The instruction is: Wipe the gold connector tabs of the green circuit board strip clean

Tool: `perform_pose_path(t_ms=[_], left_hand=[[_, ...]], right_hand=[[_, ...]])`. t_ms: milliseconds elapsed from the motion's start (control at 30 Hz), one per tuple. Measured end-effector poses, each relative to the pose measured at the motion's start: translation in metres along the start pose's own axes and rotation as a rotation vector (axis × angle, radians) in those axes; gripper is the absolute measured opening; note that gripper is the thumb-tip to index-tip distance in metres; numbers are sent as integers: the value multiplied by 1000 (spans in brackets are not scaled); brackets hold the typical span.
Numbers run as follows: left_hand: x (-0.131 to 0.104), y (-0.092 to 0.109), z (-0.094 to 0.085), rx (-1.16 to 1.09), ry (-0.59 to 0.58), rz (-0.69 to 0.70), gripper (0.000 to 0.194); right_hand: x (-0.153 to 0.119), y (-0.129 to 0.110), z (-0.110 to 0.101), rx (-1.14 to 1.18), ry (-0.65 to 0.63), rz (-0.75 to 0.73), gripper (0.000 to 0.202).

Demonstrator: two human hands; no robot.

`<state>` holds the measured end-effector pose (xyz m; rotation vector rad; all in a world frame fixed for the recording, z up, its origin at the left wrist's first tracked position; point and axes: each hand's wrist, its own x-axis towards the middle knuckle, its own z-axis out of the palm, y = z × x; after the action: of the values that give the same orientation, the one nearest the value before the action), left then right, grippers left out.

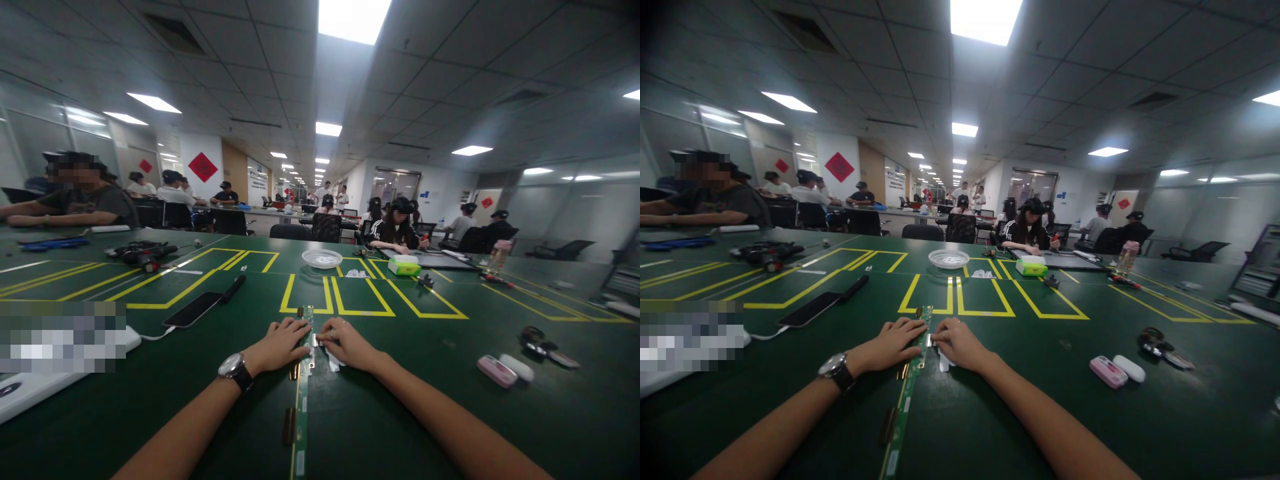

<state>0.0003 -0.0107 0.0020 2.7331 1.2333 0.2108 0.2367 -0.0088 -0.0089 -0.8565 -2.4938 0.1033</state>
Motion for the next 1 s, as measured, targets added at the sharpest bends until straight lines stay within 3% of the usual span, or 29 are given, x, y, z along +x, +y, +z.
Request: perform_pose_path(t_ms=[200,333,433,600,800,900,1000], left_hand=[[0,1,-2,-16,0,-2,57],[-1,2,-3,-29,-2,-17,59],[-1,1,-2,-33,6,-21,60],[-1,-1,1,-38,16,-11,63],[-1,-2,-4,-54,78,-58,58],[0,-4,-5,-26,124,-81,55],[0,-5,-4,2,135,-70,54]], right_hand=[[2,0,-5,98,-19,27,25],[3,1,-10,209,-12,121,34],[3,0,-10,176,-2,136,36],[4,-14,-14,38,13,-51,40],[8,-21,-21,52,-175,-204,51],[6,3,-22,5,-172,-98,51],[-4,37,-30,-188,-140,167,47]])
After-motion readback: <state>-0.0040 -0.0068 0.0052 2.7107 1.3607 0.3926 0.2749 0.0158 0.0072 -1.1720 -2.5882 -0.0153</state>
